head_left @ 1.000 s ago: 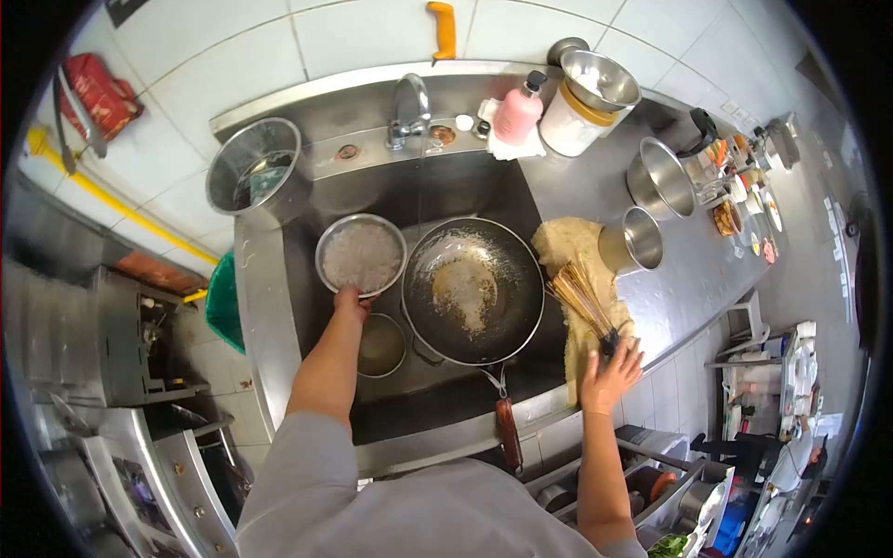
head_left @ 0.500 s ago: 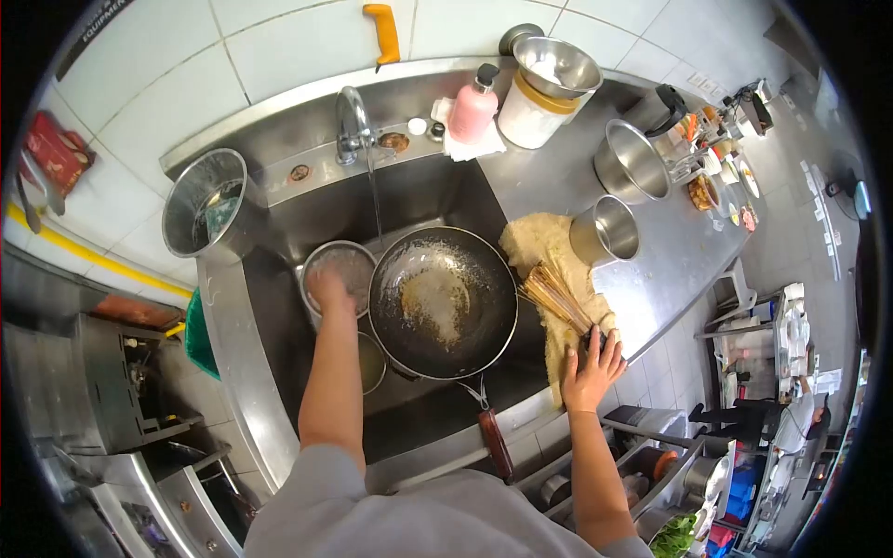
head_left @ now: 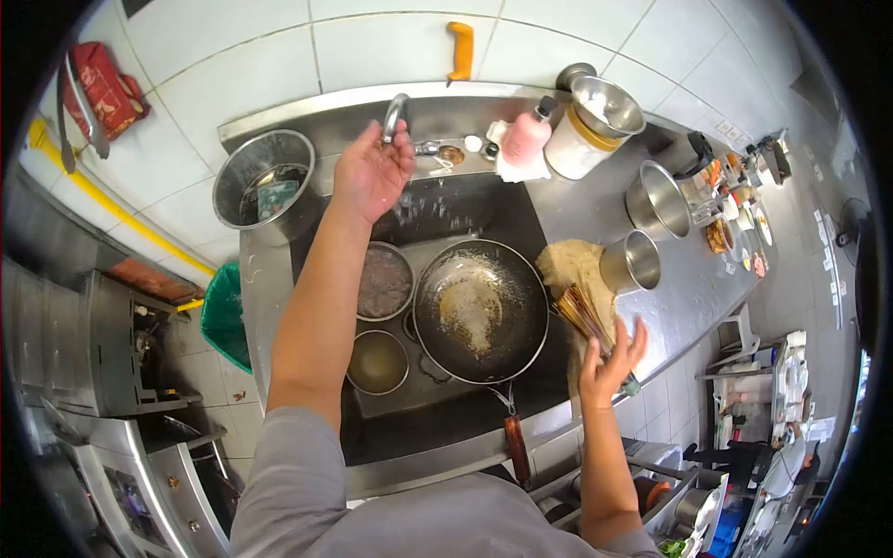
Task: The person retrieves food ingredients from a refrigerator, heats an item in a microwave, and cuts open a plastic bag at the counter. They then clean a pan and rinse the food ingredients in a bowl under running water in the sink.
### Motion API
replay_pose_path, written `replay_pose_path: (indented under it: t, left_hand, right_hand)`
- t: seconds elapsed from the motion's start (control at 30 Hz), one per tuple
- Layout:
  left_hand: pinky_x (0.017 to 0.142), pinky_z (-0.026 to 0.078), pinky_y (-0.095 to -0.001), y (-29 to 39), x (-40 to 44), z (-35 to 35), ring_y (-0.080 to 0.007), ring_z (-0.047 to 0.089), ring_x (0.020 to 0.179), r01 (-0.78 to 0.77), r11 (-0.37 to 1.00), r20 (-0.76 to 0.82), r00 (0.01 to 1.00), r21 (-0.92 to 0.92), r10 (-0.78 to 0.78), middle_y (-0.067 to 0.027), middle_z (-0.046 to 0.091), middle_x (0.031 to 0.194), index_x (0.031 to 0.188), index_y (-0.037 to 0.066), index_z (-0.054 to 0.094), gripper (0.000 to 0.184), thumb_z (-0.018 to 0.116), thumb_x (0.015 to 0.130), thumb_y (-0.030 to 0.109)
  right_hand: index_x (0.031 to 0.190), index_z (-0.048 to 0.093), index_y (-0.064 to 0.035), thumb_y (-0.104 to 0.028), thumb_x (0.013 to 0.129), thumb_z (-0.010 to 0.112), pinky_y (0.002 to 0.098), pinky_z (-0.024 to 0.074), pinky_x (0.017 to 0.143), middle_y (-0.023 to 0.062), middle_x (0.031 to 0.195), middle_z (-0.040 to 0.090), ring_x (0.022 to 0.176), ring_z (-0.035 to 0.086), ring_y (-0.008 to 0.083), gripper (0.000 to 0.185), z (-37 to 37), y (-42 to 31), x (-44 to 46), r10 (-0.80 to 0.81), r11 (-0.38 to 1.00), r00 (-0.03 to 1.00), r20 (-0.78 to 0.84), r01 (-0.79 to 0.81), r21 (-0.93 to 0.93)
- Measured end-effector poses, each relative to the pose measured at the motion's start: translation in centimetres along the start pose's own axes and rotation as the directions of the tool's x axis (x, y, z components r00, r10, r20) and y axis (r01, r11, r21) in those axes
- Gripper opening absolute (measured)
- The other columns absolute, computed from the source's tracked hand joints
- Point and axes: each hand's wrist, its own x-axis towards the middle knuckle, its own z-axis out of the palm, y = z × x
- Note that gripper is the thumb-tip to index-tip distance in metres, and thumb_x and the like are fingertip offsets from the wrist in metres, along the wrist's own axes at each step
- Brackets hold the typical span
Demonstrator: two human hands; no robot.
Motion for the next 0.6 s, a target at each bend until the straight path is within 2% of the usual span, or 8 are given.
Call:
replay_pose_path:
  t: [0.13,0.3,0.4,0.47,0.5,0.53,0.57,0.6]
  left_hand:
    - [0.055,0.047,-0.0276,-1.1,-0.2,-2.4,-0.0159,0.063,0.066,0.191,0.928,-0.246,0.962,0.320,-0.114,-0.0018,0.062,0.072,0.089,0.008,0.065,0.030,0.059,0.103,0.033]
    - [0.058,0.047,-0.0283,-2.4,-4.8,1.3,-0.0138,0.063,0.068,-0.040,0.824,-0.414,0.850,0.565,0.325,-0.0010,0.063,0.069,0.082,0.009,0.064,0.033,0.059,0.103,0.034]
    - [0.072,0.052,-0.0283,-5.5,-8.4,1.9,-0.0158,0.064,0.076,-0.159,0.678,-0.343,0.766,0.718,0.544,-0.0010,0.066,0.082,0.106,0.007,0.066,0.026,0.063,0.102,0.032]
    - [0.081,0.052,-0.0295,-8.0,-8.2,-0.1,-0.0169,0.065,0.085,-0.301,0.603,-0.415,0.502,0.739,0.759,-0.0034,0.067,0.095,0.118,0.007,0.062,0.032,0.061,0.103,0.035]
    - [0.084,0.052,-0.0298,-8.5,-7.8,-1.1,-0.0173,0.066,0.087,-0.341,0.568,-0.430,0.402,0.749,0.808,-0.0042,0.068,0.100,0.122,0.007,0.061,0.034,0.060,0.103,0.036]
    - [0.083,0.054,-0.0318,-7.7,-7.0,-2.0,-0.0179,0.066,0.090,-0.403,0.813,-0.518,0.628,0.421,0.580,-0.0058,0.066,0.107,0.125,0.008,0.059,0.037,0.057,0.104,0.038]
    - [0.083,0.055,-0.0337,-7.1,-5.9,-3.0,-0.0184,0.066,0.093,-0.326,0.945,-0.470,0.830,0.027,0.300,-0.0074,0.065,0.115,0.128,0.009,0.057,0.039,0.054,0.106,0.040]
    - [0.088,0.053,-0.0333,-6.2,-4.8,-2.5,-0.0169,0.064,0.101,-0.357,0.934,-0.271,0.900,-0.004,0.343,-0.0049,0.065,0.117,0.126,0.010,0.059,0.037,0.053,0.106,0.040]
  right_hand:
    - [0.123,0.069,-0.0062,-0.018,0.093,0.069,0.0453,0.0491,0.100,0.0154,0.117,0.072,0.116,0.063,0.0373,0.032,8.6,-10.5,7.4,-0.301,0.822,0.890,0.343,0.060,0.566]
    - [0.123,0.070,-0.0129,-0.030,0.088,0.070,0.0459,0.0486,0.104,0.0188,0.144,0.054,0.121,0.060,0.0376,0.038,21.0,-25.0,15.7,-0.679,0.599,0.263,0.685,0.737,0.312]
    - [0.115,0.073,-0.0126,-0.029,0.092,0.063,0.0476,0.0536,0.097,0.0182,0.132,0.062,0.114,0.064,0.0390,0.030,26.2,-29.4,18.6,-0.788,0.604,0.549,0.278,0.603,0.521]
    - [0.108,0.072,-0.0082,-0.027,0.097,0.057,0.0471,0.0576,0.088,0.0151,0.114,0.069,0.102,0.068,0.0337,0.026,22.9,-33.5,21.2,-0.413,0.816,0.602,0.684,-0.089,0.571]
    - [0.108,0.072,-0.0082,-0.027,0.097,0.057,0.0471,0.0576,0.088,0.0151,0.114,0.069,0.102,0.068,0.0337,0.026,23.7,-34.5,21.2,-0.406,0.820,0.610,0.680,-0.085,0.566]
    - [0.107,0.070,-0.0056,-0.027,0.099,0.055,0.0462,0.0585,0.085,0.0135,0.107,0.070,0.097,0.069,0.0307,0.028,25.1,-34.8,20.9,-0.221,0.400,0.616,0.756,-0.650,0.646]
    - [0.107,0.069,-0.0031,-0.028,0.101,0.053,0.0453,0.0594,0.082,0.0119,0.101,0.071,0.093,0.070,0.0277,0.030,25.8,-34.8,20.5,-0.089,-0.259,0.510,0.855,-0.841,0.475]
    - [0.102,0.068,-0.0018,-0.029,0.103,0.052,0.0454,0.0591,0.082,0.0142,0.095,0.070,0.087,0.069,0.0275,0.031,24.9,-34.6,19.9,-0.071,-0.406,0.491,0.868,-0.809,0.424]
